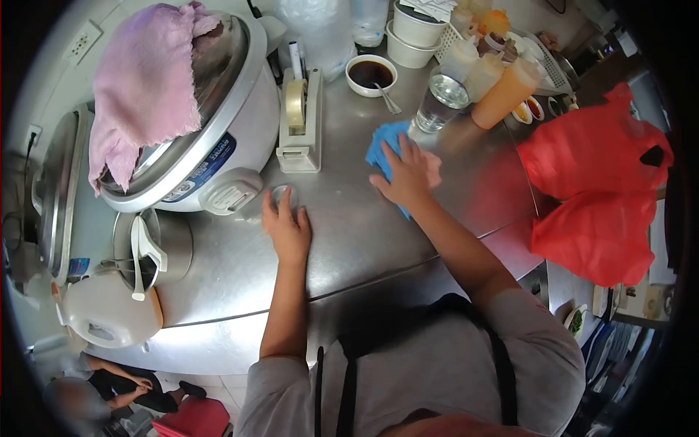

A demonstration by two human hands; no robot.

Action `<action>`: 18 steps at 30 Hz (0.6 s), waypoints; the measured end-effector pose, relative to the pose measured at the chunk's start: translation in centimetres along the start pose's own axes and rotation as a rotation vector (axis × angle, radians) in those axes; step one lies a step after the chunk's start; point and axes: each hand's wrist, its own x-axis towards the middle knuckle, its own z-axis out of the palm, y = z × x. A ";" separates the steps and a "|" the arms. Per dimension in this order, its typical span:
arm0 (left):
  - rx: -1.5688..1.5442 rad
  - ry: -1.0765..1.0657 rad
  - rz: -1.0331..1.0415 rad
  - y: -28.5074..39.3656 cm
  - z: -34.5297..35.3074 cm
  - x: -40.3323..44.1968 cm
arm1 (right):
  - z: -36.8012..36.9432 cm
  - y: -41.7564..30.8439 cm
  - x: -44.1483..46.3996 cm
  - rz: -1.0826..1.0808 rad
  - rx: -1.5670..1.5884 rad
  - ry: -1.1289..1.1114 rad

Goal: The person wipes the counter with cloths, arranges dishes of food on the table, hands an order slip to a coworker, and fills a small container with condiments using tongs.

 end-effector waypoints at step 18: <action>-0.298 0.160 -0.064 -1.1 0.0 0.0 | 5.2 -5.4 4.5 -0.145 0.172 0.048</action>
